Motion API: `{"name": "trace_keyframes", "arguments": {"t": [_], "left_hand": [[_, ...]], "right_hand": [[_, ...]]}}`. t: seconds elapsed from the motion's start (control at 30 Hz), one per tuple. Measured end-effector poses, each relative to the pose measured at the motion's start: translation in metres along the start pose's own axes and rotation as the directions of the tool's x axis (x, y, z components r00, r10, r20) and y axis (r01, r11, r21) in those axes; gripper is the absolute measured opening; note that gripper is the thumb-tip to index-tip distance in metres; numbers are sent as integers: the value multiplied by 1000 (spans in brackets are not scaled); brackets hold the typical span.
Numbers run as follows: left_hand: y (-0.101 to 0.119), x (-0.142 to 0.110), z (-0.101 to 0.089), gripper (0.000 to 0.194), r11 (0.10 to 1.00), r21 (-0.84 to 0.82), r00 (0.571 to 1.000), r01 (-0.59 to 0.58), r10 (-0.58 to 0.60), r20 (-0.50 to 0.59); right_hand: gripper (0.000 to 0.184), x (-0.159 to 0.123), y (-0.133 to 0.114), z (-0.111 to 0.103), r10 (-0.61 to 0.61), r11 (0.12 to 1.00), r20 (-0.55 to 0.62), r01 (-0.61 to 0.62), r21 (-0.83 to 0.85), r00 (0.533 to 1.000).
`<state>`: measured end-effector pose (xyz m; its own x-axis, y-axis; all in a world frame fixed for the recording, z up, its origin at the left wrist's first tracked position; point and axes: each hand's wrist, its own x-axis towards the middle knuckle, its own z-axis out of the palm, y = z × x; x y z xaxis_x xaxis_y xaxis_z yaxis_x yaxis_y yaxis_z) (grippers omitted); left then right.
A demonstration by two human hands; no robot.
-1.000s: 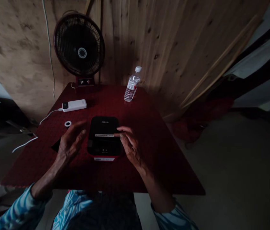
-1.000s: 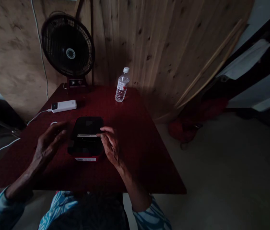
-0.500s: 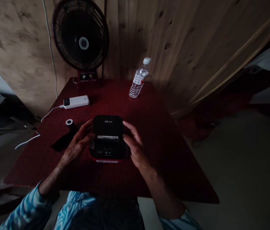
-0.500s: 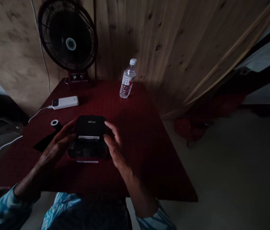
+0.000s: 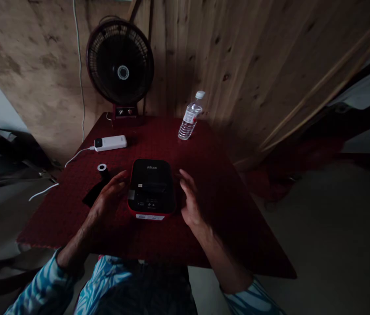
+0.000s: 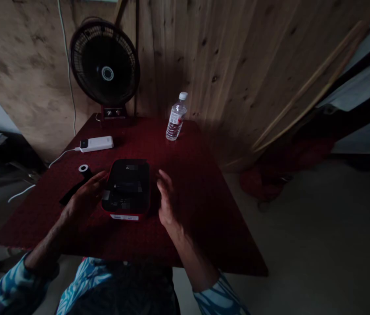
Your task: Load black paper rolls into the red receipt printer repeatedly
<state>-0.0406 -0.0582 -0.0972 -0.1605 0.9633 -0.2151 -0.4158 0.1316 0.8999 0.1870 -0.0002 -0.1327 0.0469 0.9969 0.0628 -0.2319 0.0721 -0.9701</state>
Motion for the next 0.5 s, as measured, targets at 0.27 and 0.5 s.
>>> {"name": "trace_keyframes", "arguments": {"t": [0.27, 0.5], "left_hand": [[13, -13, 6, 70, 980, 197, 1000, 8, -5, -17], [26, -18, 6, 74, 915, 399, 996, -66, 40, 74]], "right_hand": [[45, -2, 20, -5, 90, 996, -25, -89, 23, 996], [44, -6, 19, -8, 74, 993, -11, -75, -96, 997]]}}
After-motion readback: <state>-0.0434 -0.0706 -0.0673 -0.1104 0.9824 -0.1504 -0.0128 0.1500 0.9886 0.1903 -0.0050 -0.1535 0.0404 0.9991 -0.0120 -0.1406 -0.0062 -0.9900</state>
